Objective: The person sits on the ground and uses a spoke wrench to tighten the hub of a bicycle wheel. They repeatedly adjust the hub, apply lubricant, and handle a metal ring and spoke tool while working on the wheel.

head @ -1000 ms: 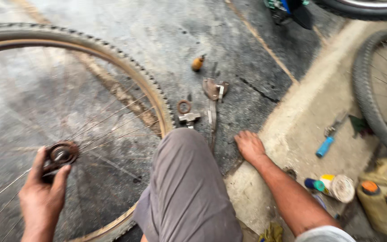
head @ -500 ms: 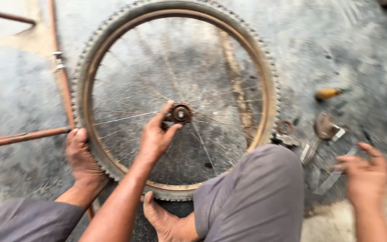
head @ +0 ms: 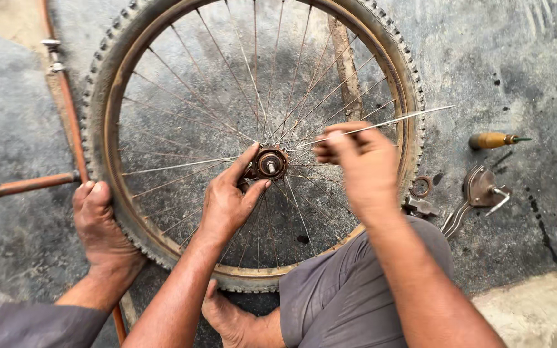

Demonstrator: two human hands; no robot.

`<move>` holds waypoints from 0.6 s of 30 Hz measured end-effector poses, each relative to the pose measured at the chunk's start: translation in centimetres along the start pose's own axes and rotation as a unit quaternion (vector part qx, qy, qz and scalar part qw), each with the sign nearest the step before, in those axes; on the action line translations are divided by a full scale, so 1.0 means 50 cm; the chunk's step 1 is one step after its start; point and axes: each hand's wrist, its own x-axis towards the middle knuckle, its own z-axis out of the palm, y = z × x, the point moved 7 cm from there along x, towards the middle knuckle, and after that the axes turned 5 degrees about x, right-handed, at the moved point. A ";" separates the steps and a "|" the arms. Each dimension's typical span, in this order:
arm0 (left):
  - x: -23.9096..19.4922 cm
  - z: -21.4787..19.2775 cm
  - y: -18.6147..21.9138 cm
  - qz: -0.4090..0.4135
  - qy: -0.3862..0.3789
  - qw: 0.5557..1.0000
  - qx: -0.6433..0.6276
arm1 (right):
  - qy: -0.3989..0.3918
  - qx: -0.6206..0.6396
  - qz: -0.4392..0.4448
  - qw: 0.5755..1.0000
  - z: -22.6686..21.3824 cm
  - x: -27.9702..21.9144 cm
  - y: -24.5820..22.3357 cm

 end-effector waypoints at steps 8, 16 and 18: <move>0.004 0.014 -0.032 -0.090 -0.067 0.993 0.038 | -0.066 -0.263 -0.109 0.956 0.051 -0.050 0.031; -0.001 0.012 -0.013 -0.004 0.010 0.998 0.056 | -0.090 -0.252 -0.148 0.952 0.068 -0.047 0.052; -0.004 0.020 -0.029 -0.052 -0.003 0.997 0.049 | -0.099 -0.261 -0.173 0.945 0.070 -0.052 0.049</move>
